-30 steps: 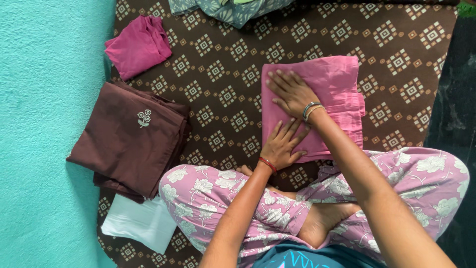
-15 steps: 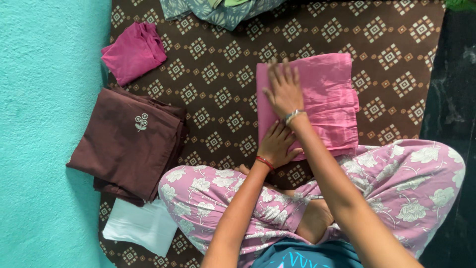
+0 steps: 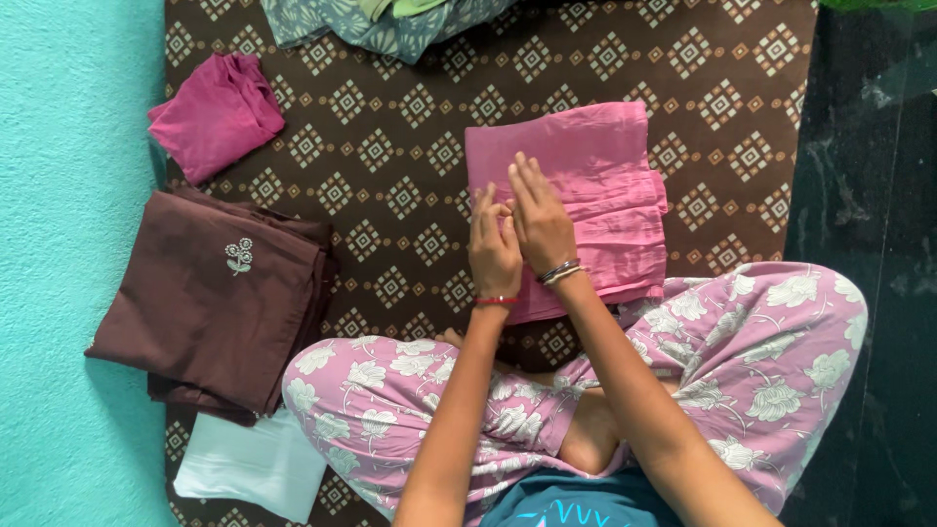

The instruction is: The person sits cross-legged on a patterned floor and folds several garments by hand. They fold a pink cloth, then a brown cloth, and finally a beige cloth, smoothing and aligning each before stacking them.

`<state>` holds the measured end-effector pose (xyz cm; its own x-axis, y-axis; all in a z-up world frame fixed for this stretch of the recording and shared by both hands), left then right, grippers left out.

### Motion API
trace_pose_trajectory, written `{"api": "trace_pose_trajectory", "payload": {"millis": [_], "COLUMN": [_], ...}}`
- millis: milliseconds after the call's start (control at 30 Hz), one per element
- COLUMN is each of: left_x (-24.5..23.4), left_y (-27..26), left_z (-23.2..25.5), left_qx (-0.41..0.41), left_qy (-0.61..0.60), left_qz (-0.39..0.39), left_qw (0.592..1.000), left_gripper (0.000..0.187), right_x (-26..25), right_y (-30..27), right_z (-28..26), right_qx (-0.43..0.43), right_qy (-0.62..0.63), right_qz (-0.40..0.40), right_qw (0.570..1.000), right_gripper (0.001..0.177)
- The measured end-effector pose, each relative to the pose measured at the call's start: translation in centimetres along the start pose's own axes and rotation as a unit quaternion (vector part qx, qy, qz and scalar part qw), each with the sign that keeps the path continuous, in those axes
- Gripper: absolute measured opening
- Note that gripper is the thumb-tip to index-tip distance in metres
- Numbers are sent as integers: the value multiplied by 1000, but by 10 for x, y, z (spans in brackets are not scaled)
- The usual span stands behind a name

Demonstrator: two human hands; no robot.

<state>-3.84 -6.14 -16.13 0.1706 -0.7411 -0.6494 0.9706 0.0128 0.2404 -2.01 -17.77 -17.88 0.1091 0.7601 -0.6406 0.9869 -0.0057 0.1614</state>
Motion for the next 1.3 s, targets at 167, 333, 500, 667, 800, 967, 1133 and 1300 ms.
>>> {"api": "trace_pose_trajectory", "payload": {"millis": [167, 333, 500, 667, 800, 967, 1133, 1300], "left_x": [51, 62, 53, 55, 53, 54, 56, 94], "left_y": [-3, -7, -5, -4, -1, -2, -10, -61], "left_z": [-22, -33, -28, -24, -20, -17, 8, 27], "left_qx": [61, 65, 54, 40, 29, -8, 68, 176], "left_qy": [263, 340, 350, 378, 373, 385, 374, 315], "left_qz": [-151, -193, -206, -230, -235, -287, -240, -317], "left_qw": [951, 918, 912, 896, 897, 877, 893, 877], "left_gripper": [59, 61, 67, 73, 83, 89, 85, 79], "right_x": [22, 22, 9, -34, -68, -99, -104, -81], "right_y": [-14, -22, -19, -21, -27, -30, -26, -31], "right_z": [13, 35, 67, 99, 110, 123, 121, 82], "right_qx": [-13, 48, 120, 142, 168, 204, 170, 72], "right_qy": [-297, -240, -236, -280, -261, -221, -267, -142], "right_qz": [-46, -57, -71, -50, -8, 56, 62, 33], "right_qw": [954, 968, 962, 948, 951, 952, 947, 987], "right_gripper": [63, 66, 71, 73, 68, 66, 67, 64]}}
Point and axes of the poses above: each hand's wrist, its own y-axis towards the middle knuckle, its own x-axis out of the palm, z = x × y, the point moved 9 cm from there along y, towards the middle knuckle, and after that the axes turned 9 degrees about y, right-handed, at the moved point
